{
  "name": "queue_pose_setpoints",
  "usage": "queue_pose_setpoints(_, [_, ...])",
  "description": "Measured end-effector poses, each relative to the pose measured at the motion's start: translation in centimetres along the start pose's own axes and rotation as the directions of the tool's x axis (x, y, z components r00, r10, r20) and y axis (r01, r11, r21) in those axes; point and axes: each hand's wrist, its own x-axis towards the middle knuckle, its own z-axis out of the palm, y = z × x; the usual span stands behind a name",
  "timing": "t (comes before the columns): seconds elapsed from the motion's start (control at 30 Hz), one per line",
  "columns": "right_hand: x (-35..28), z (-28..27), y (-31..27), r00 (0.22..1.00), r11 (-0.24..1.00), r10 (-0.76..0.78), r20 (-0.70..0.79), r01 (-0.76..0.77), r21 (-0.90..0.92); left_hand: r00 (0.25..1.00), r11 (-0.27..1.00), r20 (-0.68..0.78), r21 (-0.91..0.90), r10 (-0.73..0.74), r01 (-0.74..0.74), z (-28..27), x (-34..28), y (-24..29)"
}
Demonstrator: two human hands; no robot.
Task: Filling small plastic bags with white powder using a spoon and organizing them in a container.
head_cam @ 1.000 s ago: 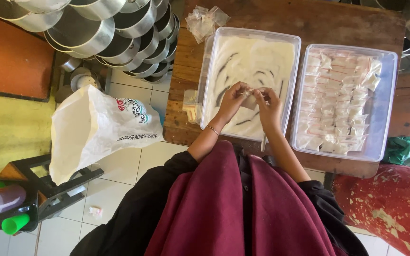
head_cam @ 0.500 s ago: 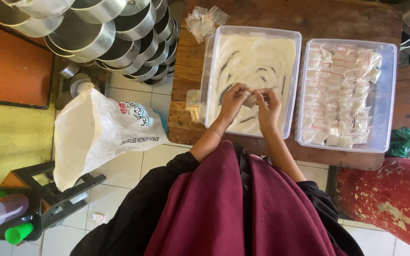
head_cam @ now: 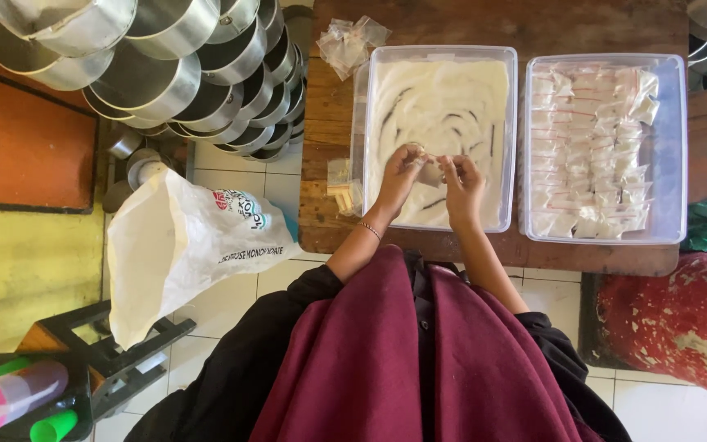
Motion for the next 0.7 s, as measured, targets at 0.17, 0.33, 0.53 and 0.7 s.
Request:
queue_pose_setpoints(0.17, [-0.6, -0.4, -0.2, 1.0, 1.0, 0.02, -0.013, -0.02, 0.006, 0.999, 1.0, 0.046, 0.015, -0.007, 0.006, -0.3, 0.0, -3.8])
queue_pose_setpoints(0.33, [-0.7, -1.3, 0.3, 0.999, 0.999, 0.037, -0.033, -0.036, 0.038, 0.998, 0.999, 0.048, 0.019, -0.031, 0.03, 0.4, -0.1, -3.4])
queue_pose_setpoints(0.53, [-0.4, -3.3, -0.4, 0.996, 0.998, 0.029, -0.083, -0.023, 0.064, 0.998, 0.998, 0.029, -0.001, -0.06, 0.06, 3.6, -0.6, -2.8])
queue_pose_setpoints(0.7, [0.5, -7.1, 1.2, 0.991, 0.998, 0.062, -0.122, -0.058, 0.04, 0.987, 0.987, 0.04, -0.026, -0.159, 0.16, 6.9, 0.7, -4.8])
